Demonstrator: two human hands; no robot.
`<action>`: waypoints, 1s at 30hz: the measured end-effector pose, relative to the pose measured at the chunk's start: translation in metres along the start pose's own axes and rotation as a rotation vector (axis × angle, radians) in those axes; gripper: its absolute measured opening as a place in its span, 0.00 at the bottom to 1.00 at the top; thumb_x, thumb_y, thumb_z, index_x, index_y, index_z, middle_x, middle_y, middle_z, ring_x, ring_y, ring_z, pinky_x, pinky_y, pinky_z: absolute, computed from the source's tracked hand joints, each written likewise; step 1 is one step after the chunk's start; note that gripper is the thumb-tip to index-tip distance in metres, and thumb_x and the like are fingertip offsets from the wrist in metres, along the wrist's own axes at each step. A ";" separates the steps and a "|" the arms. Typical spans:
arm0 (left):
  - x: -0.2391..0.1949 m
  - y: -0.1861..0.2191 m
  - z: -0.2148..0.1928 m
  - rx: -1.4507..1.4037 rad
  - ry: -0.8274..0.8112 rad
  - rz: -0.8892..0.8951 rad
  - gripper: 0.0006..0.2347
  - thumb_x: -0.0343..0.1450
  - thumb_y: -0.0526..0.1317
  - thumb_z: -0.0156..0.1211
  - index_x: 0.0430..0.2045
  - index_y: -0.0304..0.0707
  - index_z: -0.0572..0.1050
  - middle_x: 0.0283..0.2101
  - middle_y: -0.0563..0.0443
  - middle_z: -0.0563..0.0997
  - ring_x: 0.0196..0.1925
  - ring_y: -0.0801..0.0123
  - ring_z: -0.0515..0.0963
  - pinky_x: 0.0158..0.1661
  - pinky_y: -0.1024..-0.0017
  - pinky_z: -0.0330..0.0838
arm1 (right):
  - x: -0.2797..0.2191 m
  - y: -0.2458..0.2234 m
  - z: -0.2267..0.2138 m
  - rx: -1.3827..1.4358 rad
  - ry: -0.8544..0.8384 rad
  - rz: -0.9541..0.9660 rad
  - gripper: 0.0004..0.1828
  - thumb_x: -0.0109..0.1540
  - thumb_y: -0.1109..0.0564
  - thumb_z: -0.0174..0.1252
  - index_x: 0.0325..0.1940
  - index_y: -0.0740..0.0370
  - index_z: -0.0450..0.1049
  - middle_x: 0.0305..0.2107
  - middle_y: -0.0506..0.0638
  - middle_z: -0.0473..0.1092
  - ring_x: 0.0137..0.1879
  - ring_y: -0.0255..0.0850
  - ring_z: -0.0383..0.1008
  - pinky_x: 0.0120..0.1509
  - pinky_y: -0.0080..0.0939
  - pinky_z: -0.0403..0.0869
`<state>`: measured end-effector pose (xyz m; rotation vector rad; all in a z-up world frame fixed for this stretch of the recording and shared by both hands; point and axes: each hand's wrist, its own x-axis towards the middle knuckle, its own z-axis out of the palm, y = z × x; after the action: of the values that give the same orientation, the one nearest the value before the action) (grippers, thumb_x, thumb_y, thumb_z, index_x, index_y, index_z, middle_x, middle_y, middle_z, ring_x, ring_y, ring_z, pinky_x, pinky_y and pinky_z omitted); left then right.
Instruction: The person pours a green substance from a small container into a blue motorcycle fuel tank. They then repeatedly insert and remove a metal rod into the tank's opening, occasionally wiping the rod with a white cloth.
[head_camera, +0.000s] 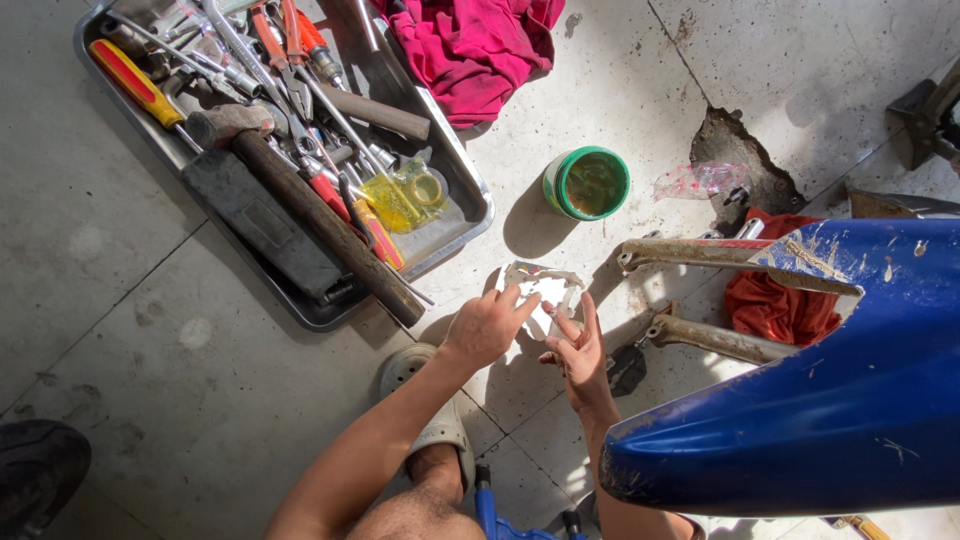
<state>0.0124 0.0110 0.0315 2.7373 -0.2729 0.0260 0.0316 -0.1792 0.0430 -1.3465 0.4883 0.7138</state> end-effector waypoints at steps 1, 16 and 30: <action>0.000 -0.001 0.004 0.001 0.000 0.003 0.13 0.69 0.31 0.56 0.45 0.51 0.79 0.29 0.57 0.66 0.19 0.74 0.72 0.18 0.76 0.70 | -0.001 -0.002 0.001 0.003 0.001 -0.002 0.55 0.57 0.75 0.51 0.81 0.50 0.33 0.62 0.64 0.68 0.18 0.32 0.68 0.31 0.40 0.81; 0.004 0.010 -0.011 -0.047 -0.080 -0.087 0.07 0.68 0.34 0.64 0.39 0.43 0.80 0.26 0.54 0.67 0.19 0.75 0.75 0.19 0.82 0.74 | -0.011 -0.027 0.002 -0.037 -0.016 0.037 0.51 0.61 0.69 0.53 0.80 0.51 0.34 0.65 0.67 0.64 0.35 0.42 0.76 0.39 0.40 0.76; 0.005 0.013 -0.039 -0.296 -0.064 -0.270 0.12 0.68 0.38 0.62 0.46 0.50 0.76 0.42 0.51 0.74 0.34 0.55 0.83 0.30 0.61 0.81 | -0.058 0.007 -0.115 0.328 0.436 -0.110 0.16 0.62 0.54 0.61 0.53 0.56 0.76 0.41 0.55 0.78 0.46 0.49 0.77 0.53 0.62 0.78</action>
<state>0.0157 0.0133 0.0730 2.4586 0.0728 -0.1624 -0.0052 -0.3021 0.0580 -1.2047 0.8331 0.2292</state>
